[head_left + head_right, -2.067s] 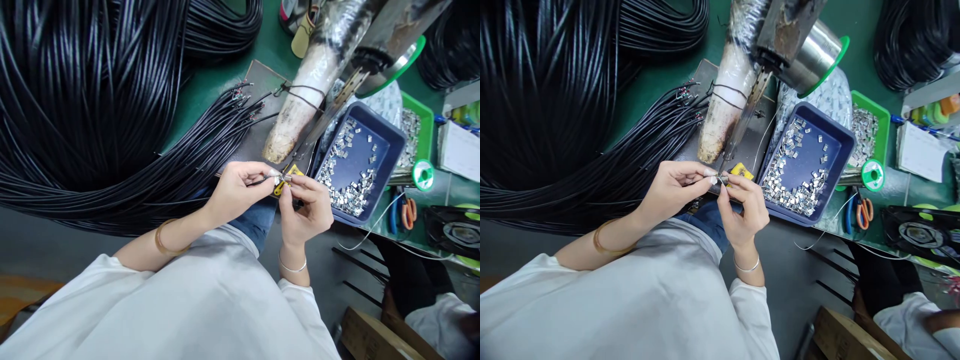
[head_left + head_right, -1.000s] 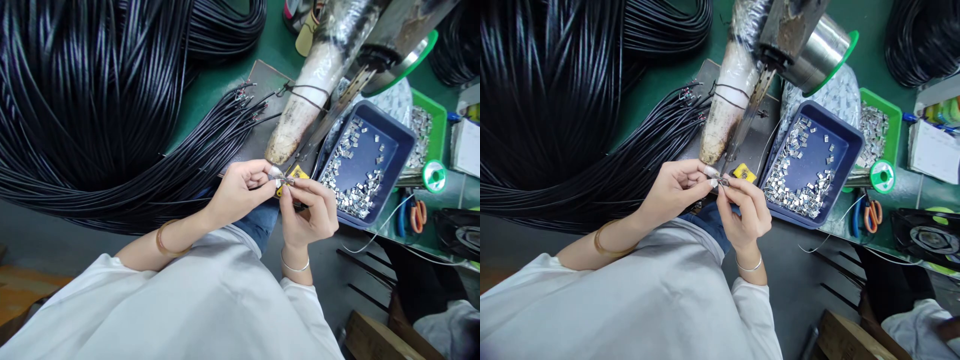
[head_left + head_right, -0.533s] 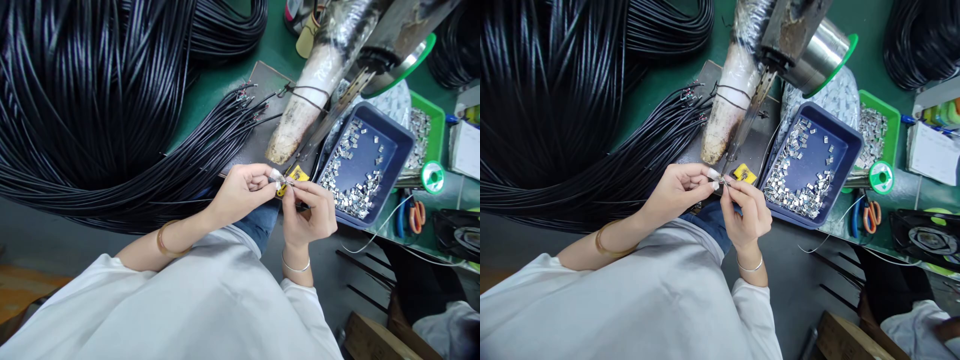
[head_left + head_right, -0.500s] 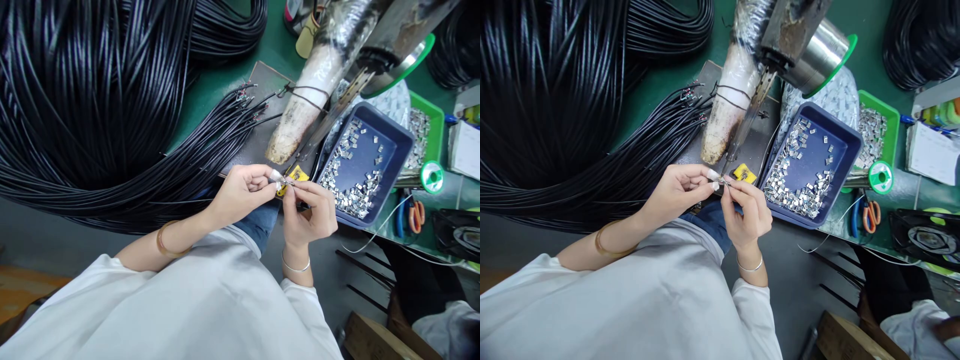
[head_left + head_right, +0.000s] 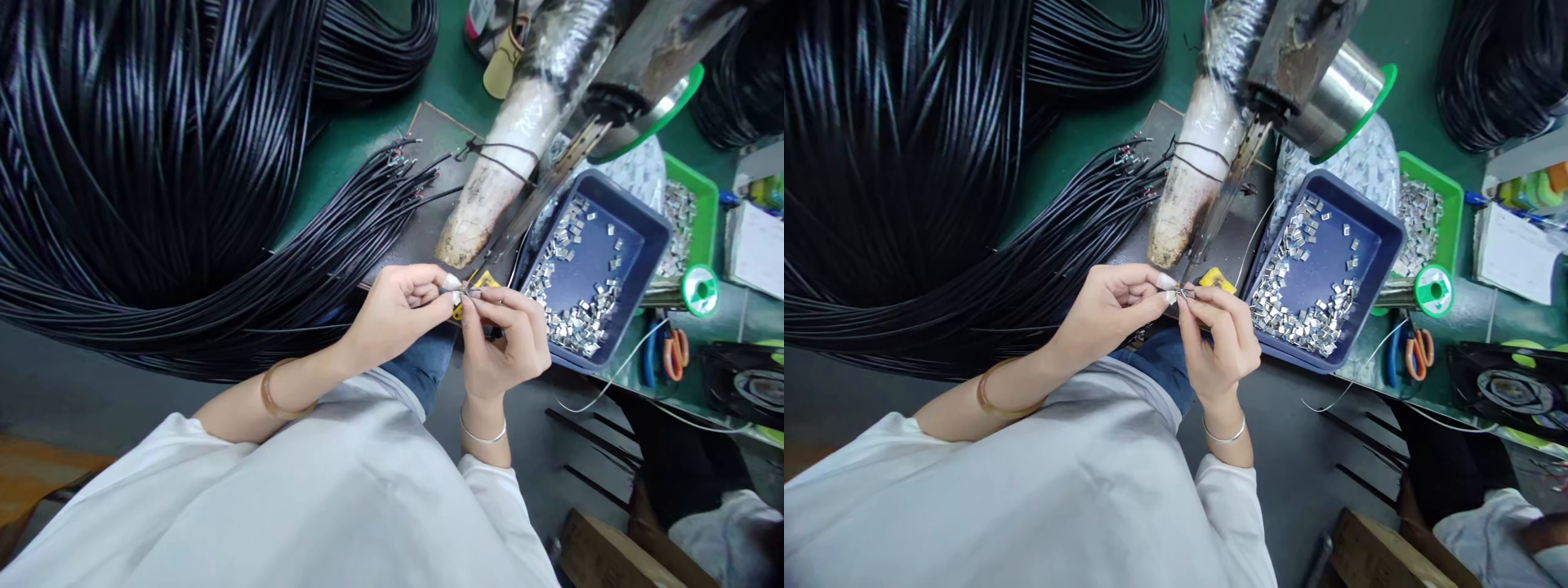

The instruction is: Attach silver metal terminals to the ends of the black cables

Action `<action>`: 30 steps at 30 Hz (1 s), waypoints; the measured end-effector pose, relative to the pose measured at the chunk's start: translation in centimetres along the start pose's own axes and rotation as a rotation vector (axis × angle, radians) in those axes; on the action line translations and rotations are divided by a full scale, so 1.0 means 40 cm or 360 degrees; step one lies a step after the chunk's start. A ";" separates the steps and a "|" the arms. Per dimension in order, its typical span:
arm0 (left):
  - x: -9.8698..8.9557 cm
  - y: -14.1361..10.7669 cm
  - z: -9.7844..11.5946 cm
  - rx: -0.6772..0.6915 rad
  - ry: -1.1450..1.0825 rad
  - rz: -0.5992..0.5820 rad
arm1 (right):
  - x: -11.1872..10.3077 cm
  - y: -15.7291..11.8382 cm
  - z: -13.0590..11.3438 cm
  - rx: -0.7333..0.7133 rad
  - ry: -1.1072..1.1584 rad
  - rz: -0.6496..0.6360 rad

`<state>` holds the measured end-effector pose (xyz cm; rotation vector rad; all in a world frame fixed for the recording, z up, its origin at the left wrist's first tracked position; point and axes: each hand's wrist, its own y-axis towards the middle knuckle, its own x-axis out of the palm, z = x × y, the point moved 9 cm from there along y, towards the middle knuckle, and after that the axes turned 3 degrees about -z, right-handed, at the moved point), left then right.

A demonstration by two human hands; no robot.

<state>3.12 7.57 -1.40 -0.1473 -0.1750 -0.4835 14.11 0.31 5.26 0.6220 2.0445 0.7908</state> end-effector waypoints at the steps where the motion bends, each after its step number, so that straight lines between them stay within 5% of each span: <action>1: 0.000 0.001 0.004 0.0007 0.0001 0.0001 | 0.000 0.002 -0.001 0.0002 0.0010 0.0006; 30: 0.009 -0.010 -0.012 -0.0232 -0.0172 -0.0108 | -0.014 -0.020 0.009 0.0005 0.0192 0.0052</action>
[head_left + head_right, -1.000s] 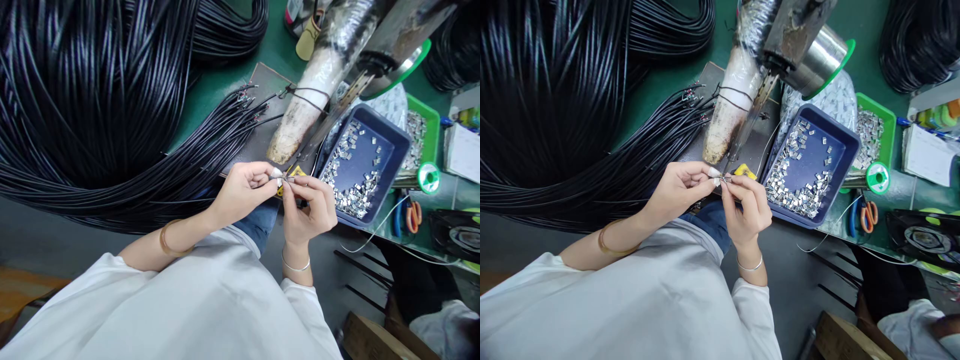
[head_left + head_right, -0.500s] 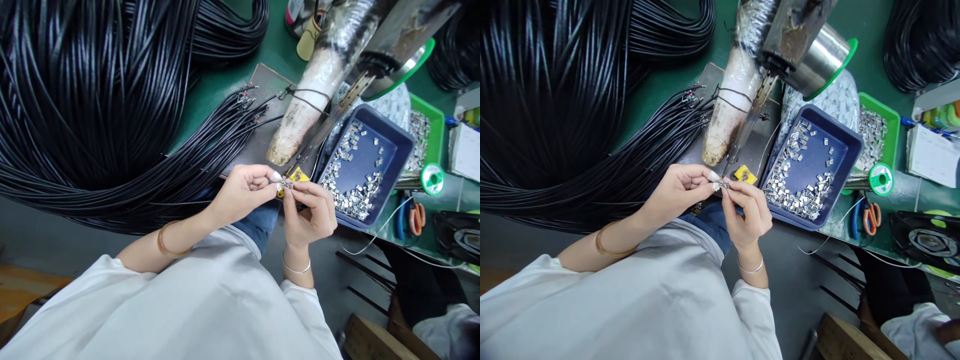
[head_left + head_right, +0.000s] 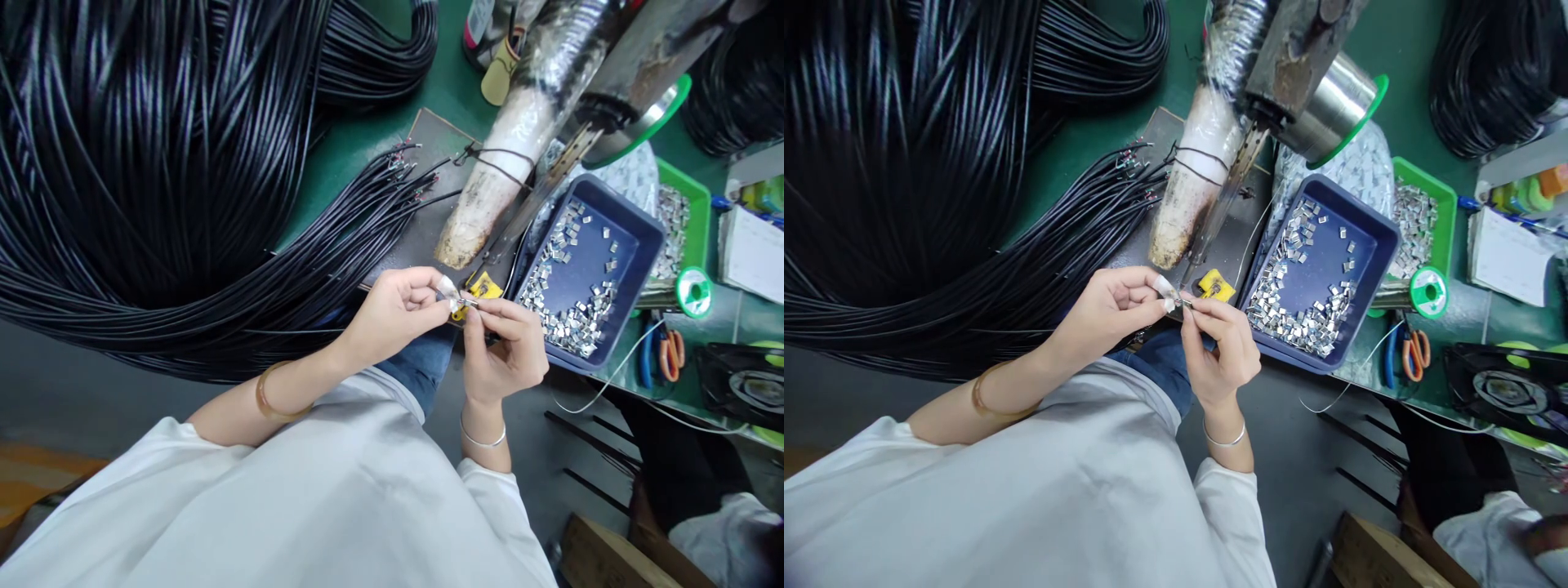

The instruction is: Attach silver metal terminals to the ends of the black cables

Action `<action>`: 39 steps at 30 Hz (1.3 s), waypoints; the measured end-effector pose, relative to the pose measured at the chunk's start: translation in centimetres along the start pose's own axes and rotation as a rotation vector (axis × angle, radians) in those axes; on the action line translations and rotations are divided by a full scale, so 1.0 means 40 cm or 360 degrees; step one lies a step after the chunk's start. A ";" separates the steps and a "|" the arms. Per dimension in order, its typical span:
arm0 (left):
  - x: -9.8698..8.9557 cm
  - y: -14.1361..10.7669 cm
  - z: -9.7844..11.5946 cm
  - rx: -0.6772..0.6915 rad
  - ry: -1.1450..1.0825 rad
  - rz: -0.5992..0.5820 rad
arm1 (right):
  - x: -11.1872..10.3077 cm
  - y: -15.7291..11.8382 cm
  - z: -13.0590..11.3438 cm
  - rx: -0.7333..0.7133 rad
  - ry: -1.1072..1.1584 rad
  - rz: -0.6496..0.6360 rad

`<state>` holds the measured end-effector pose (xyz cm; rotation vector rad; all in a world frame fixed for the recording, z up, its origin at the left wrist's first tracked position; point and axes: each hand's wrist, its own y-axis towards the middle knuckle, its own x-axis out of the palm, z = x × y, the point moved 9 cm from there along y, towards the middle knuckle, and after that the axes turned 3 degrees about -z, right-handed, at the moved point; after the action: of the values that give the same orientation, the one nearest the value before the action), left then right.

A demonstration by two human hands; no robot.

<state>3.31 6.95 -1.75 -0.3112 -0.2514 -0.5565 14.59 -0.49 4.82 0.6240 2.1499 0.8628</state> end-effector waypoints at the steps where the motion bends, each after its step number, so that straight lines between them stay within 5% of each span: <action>1: 0.000 -0.001 0.000 0.0002 -0.0008 -0.0003 | 0.001 0.001 0.001 0.0014 0.0015 0.0001; 13: 0.003 -0.005 -0.009 -0.0062 -0.0060 -0.0095 | 0.017 0.005 0.060 0.0522 0.0463 -0.0173; 21: 0.006 -0.010 -0.017 -0.0045 -0.0035 -0.0123 | -0.106 0.005 -0.001 -0.0076 0.0295 0.0490; 29: 0.001 0.003 0.003 -0.0020 -0.0022 -0.0072 | -0.010 0.005 -0.006 -0.0009 -0.0109 -0.0105; 39: 0.000 0.009 0.017 -0.0027 0.0016 0.0019 | 0.011 0.012 0.022 0.0109 0.0001 -0.0126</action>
<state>3.40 7.50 -1.21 -0.3263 -0.2350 -0.5489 15.07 0.44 4.54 0.5683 2.1971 0.7498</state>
